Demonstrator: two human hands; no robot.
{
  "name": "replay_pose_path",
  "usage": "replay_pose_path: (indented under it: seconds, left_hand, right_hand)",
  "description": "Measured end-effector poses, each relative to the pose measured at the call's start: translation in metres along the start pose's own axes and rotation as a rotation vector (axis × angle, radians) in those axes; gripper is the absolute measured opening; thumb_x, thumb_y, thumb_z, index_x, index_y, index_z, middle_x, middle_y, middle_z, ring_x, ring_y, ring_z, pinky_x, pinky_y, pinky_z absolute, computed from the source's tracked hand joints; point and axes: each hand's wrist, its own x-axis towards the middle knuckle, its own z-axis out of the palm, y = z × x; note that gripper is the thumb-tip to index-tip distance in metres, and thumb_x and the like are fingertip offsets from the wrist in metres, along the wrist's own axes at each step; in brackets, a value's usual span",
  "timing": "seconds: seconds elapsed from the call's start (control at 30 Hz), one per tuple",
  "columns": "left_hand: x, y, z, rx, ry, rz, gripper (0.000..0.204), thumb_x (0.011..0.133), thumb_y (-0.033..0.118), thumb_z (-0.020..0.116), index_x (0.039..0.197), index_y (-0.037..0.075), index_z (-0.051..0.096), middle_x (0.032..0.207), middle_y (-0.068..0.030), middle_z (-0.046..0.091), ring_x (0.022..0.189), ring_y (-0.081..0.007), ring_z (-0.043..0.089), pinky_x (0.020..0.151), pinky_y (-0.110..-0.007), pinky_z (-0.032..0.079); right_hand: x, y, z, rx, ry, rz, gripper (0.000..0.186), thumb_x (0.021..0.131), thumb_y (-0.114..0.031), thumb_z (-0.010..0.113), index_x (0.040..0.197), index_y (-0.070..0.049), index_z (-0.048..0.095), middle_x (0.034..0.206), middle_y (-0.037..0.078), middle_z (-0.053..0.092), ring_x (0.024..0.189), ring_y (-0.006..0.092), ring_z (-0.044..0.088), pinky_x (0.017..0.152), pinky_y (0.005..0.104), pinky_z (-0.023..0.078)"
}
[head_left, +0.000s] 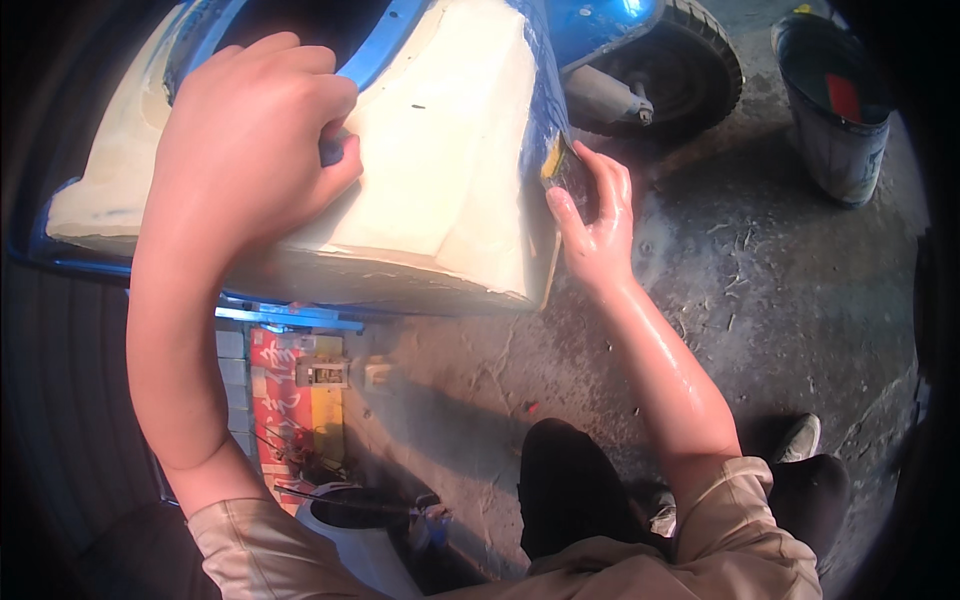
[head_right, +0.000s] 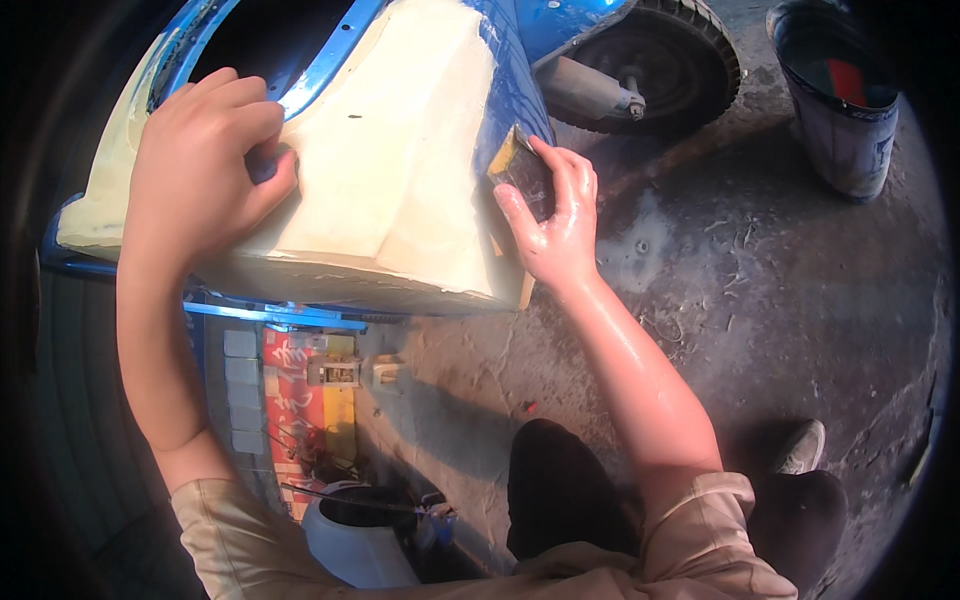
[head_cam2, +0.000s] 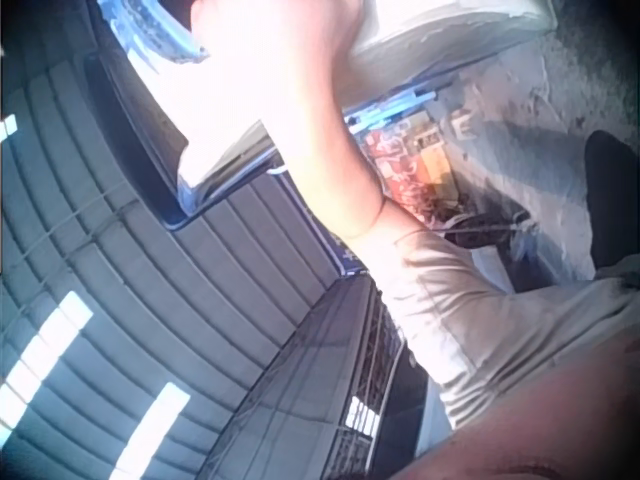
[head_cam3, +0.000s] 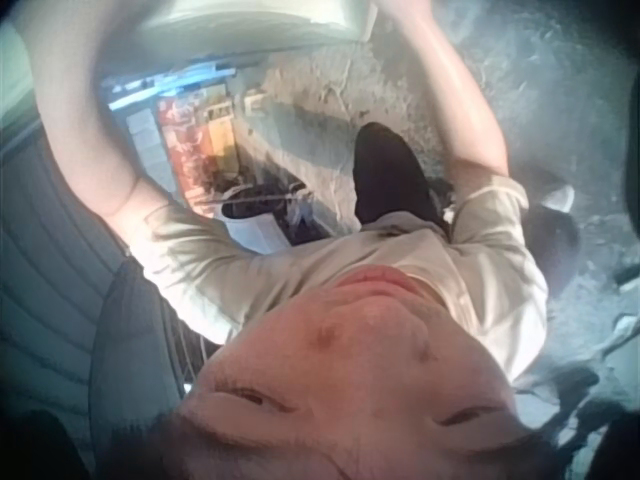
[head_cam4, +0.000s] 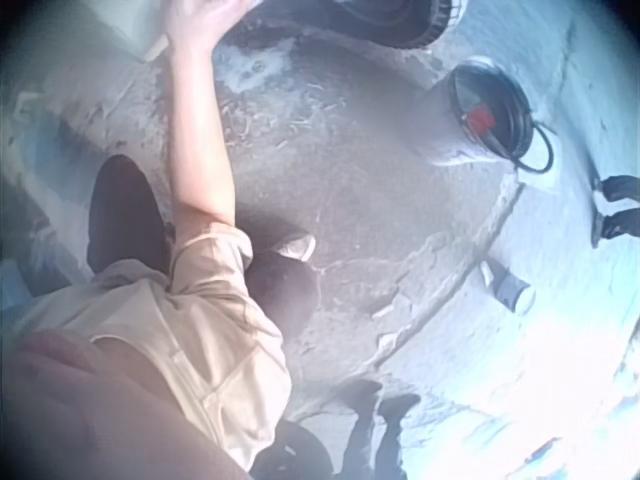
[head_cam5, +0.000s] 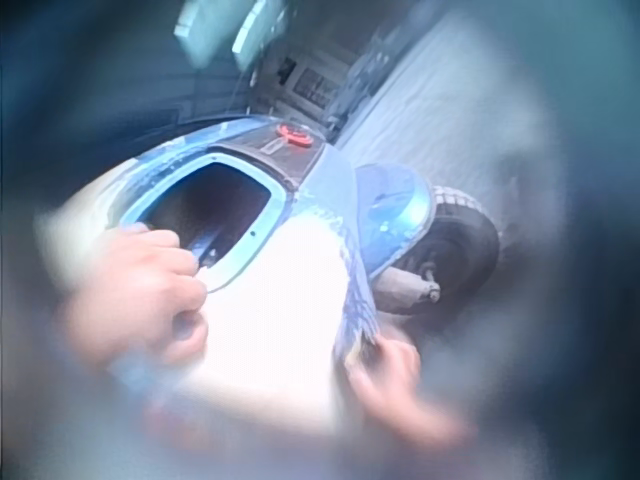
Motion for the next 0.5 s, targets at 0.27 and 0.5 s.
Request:
replay_pose_path:
  seconds: [0.27, 0.5]
  left_hand:
    - [0.011, 0.002, 0.005, 0.035, -0.056, 0.033, 0.010, 0.072, 0.010, 0.071, 0.067, 0.003, 0.067, 0.074, -0.0115, 0.062, 0.081, -0.0264, 0.063, 0.081, -0.040, 0.053]
    - [0.007, 0.002, 0.008, 0.046, -0.065, 0.038, 0.008, 0.072, 0.008, 0.071, 0.068, 0.002, 0.068, 0.075, -0.0121, 0.064, 0.082, -0.0272, 0.065, 0.086, -0.038, 0.054]
  right_hand:
    - [-0.008, 0.028, -0.023, -0.039, 0.018, -0.006, 0.056, 0.092, -0.030, 0.075, 0.138, -0.002, 0.058, 0.129, 0.018, 0.055, 0.122, 0.0332, 0.053, 0.107, 0.0432, 0.042]
    - [-0.017, 0.024, -0.021, 0.025, 0.000, 0.049, 0.056, 0.091, -0.031, 0.075, 0.136, -0.002, 0.058, 0.128, 0.018, 0.055, 0.122, 0.0316, 0.053, 0.107, 0.0427, 0.042]
